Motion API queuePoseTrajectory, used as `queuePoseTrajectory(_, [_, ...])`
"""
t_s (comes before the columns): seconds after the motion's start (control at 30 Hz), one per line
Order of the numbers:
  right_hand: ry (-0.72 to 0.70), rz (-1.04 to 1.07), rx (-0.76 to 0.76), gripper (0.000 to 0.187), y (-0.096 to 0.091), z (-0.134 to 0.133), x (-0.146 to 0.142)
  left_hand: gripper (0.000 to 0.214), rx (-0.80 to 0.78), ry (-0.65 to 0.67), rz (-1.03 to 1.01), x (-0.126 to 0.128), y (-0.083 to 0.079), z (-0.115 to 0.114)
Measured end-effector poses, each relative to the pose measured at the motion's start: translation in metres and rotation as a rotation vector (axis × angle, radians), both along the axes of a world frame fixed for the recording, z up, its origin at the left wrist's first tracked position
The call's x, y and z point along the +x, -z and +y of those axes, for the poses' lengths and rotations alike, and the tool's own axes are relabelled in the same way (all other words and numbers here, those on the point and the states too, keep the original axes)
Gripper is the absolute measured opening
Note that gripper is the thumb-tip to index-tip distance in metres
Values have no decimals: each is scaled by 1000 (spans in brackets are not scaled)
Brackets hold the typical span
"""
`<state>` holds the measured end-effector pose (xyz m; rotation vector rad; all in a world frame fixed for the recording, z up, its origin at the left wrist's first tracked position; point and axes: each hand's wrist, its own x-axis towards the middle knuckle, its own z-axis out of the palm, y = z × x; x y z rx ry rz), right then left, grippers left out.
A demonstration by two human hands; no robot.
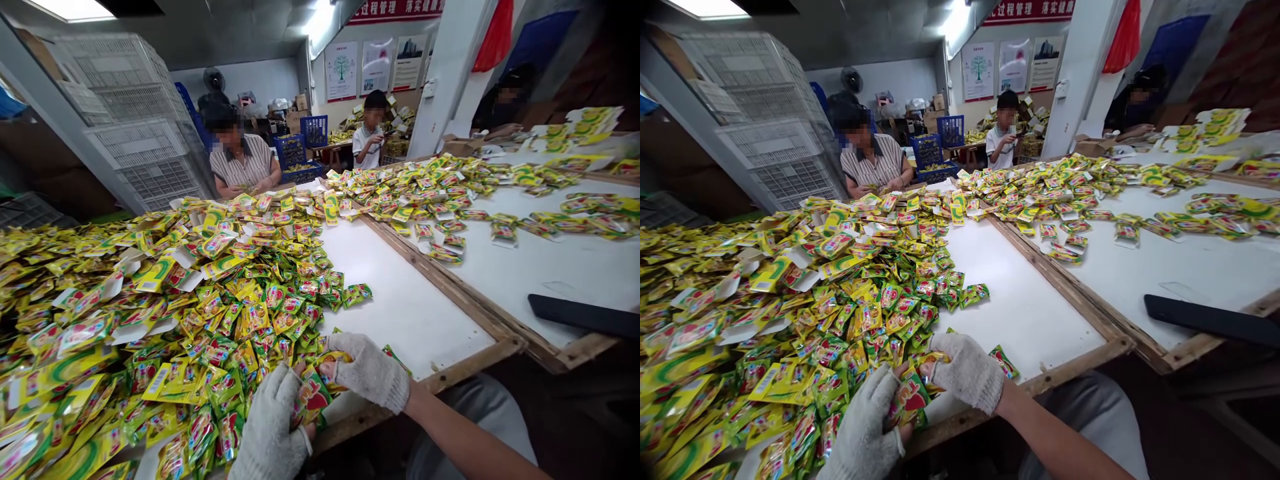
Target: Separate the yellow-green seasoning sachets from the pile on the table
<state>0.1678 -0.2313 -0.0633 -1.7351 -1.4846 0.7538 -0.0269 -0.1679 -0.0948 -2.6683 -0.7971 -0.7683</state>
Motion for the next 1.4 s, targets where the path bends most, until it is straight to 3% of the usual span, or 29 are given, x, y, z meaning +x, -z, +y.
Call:
queuePoseTrajectory(0.07, [26, -37, -9, 31, 2, -2, -1, 64, -46, -33, 1, 0, 2, 0])
queuePoseTrajectory(0.17, [-56, -110, -50, 33, -1, -4, 6, 64, -160, -64, 7, 4, 2, -2])
queuePoseTrajectory(0.27, [-225, -64, -124, 31, -6, -7, 20, 69, -185, 3, -5, 8, 3, -5])
queuePoseTrajectory(0.33, [-257, -76, -144, 31, -5, -8, 24, 70, -157, 56, -19, 9, 5, -6])
queuePoseTrajectory(0.5, [-50, -268, -112, 31, 8, -8, 9, 61, -172, 43, -3, 11, 9, -5])
queuePoseTrajectory(0.6, [-6, -51, -120, 31, 11, -11, 5, 57, -204, -30, 55, 9, 6, -3])
queuePoseTrajectory(0.7, [-8, 122, -163, 44, 8, -17, 12, 53, -241, -115, 130, 6, 1, -1])
queuePoseTrajectory(0.87, [-68, 254, -224, 40, 11, -20, 15, 56, -162, -17, 108, 7, 1, -3])
queuePoseTrajectory(0.97, [45, 218, -232, 42, 17, -17, 9, 57, -121, 12, 64, 10, 3, -7])
queuePoseTrajectory(1.1, [222, 115, -111, 35, 19, -12, 1, 60, -113, -20, 38, 12, 10, -8])
queuePoseTrajectory(1.17, [183, 177, -106, 33, 17, -11, 1, 62, -126, -20, 27, 11, 12, -6])
queuePoseTrajectory(1.3, [-32, 414, -220, 46, 13, -13, 6, 60, -161, -42, 61, 8, 12, -2])
queuePoseTrajectory(1.4, [30, 312, -202, 43, 14, -16, 8, 56, -111, -71, 117, 9, 8, -3])
